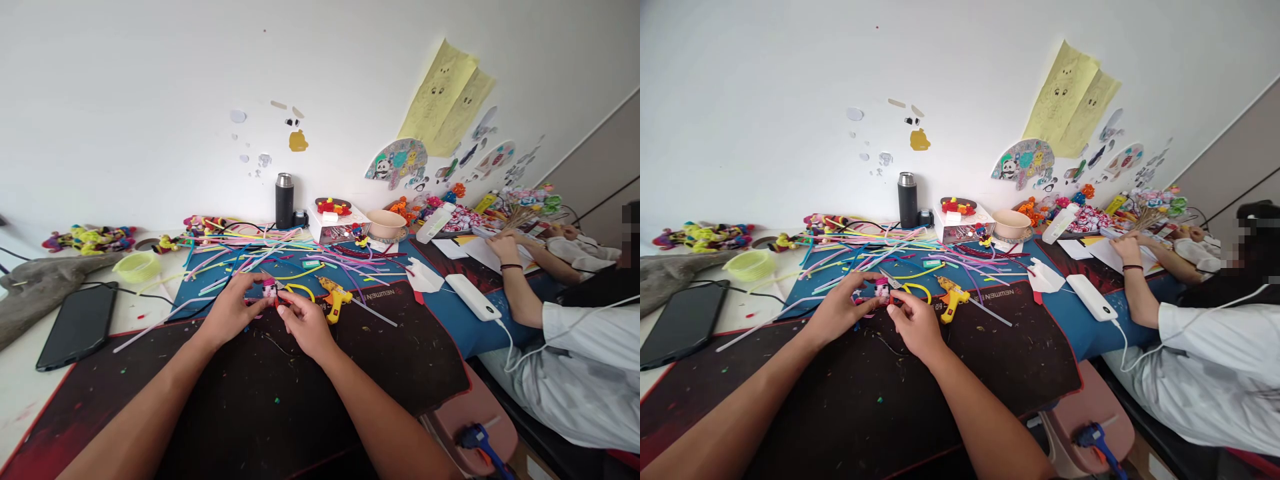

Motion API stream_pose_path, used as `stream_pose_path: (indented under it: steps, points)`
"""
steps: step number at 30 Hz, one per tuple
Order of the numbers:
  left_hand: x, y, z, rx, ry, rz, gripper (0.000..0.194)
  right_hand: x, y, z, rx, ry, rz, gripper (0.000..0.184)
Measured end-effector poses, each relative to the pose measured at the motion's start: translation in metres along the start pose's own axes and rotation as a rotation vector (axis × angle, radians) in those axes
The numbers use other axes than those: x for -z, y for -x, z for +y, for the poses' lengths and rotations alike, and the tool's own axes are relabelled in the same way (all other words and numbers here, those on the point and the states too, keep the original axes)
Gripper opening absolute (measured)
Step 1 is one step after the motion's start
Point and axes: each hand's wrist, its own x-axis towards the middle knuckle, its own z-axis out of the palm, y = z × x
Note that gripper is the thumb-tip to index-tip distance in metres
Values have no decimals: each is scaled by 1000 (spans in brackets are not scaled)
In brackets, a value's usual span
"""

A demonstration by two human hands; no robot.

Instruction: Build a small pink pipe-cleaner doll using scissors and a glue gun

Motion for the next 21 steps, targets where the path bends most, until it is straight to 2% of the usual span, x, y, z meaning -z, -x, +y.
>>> stream_pose_path:
  steps: [21]
  points:
    - [-2,2,-3,-17,-16,-23,45,0,0,3,5,18,10,55]
